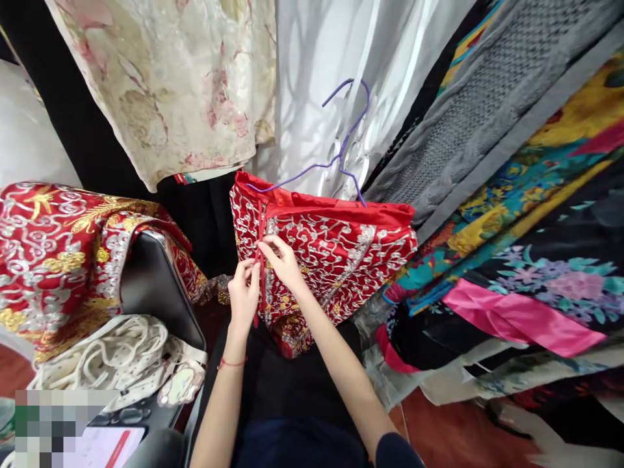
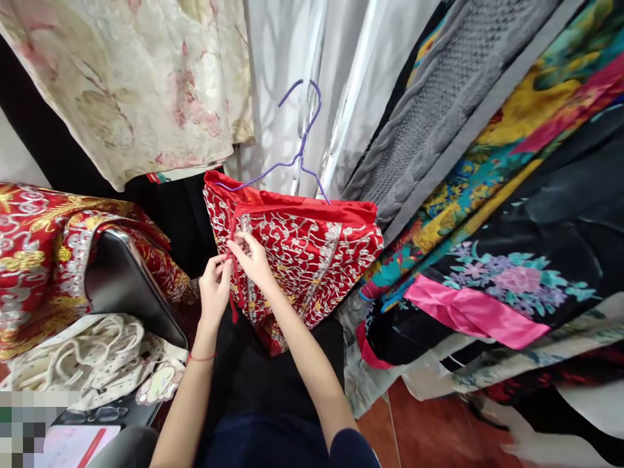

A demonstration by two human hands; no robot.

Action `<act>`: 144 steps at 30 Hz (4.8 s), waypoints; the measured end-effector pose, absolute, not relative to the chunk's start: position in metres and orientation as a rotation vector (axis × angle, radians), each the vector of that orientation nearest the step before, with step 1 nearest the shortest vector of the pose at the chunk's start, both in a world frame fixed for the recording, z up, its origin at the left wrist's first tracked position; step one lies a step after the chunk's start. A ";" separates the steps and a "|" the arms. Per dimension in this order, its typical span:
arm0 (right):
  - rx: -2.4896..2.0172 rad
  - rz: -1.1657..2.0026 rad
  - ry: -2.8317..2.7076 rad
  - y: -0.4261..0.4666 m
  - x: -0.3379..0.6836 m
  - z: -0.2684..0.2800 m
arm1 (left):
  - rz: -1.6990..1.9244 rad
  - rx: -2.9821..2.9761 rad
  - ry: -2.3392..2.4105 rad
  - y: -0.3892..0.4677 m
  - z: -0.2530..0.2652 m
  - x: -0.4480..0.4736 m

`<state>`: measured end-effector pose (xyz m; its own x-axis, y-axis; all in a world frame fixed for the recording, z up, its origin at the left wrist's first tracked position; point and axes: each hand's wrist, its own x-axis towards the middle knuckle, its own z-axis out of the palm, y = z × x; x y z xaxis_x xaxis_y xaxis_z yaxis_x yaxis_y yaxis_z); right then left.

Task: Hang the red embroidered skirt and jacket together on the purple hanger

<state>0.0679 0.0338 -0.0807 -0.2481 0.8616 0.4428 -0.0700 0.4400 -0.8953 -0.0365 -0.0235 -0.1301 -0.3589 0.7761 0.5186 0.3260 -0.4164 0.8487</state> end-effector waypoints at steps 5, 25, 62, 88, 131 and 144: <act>-0.738 0.980 -1.554 0.035 0.072 -0.082 | 1.906 1.597 1.510 -0.021 -0.132 -0.047; -0.965 0.788 -1.587 0.028 0.064 -0.067 | 1.792 1.805 1.457 0.027 -0.066 -0.051; -0.548 1.692 -1.089 0.037 0.056 -0.057 | 1.918 1.254 1.119 0.030 -0.059 -0.054; -0.610 1.531 -1.327 0.040 0.064 -0.067 | 1.962 1.394 1.164 0.014 -0.065 -0.052; -0.813 0.877 -1.510 0.041 0.065 -0.047 | 0.665 1.997 0.345 -0.023 0.019 -0.094; -0.811 0.537 -1.714 0.050 0.067 -0.004 | 1.795 1.719 1.085 0.063 -0.004 -0.079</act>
<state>0.0671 0.0498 -0.0044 -0.1542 0.7483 0.6452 0.2463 0.6615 -0.7084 -0.0790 0.0632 -0.0037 -0.1419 0.7599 0.6343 0.2083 -0.6035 0.7696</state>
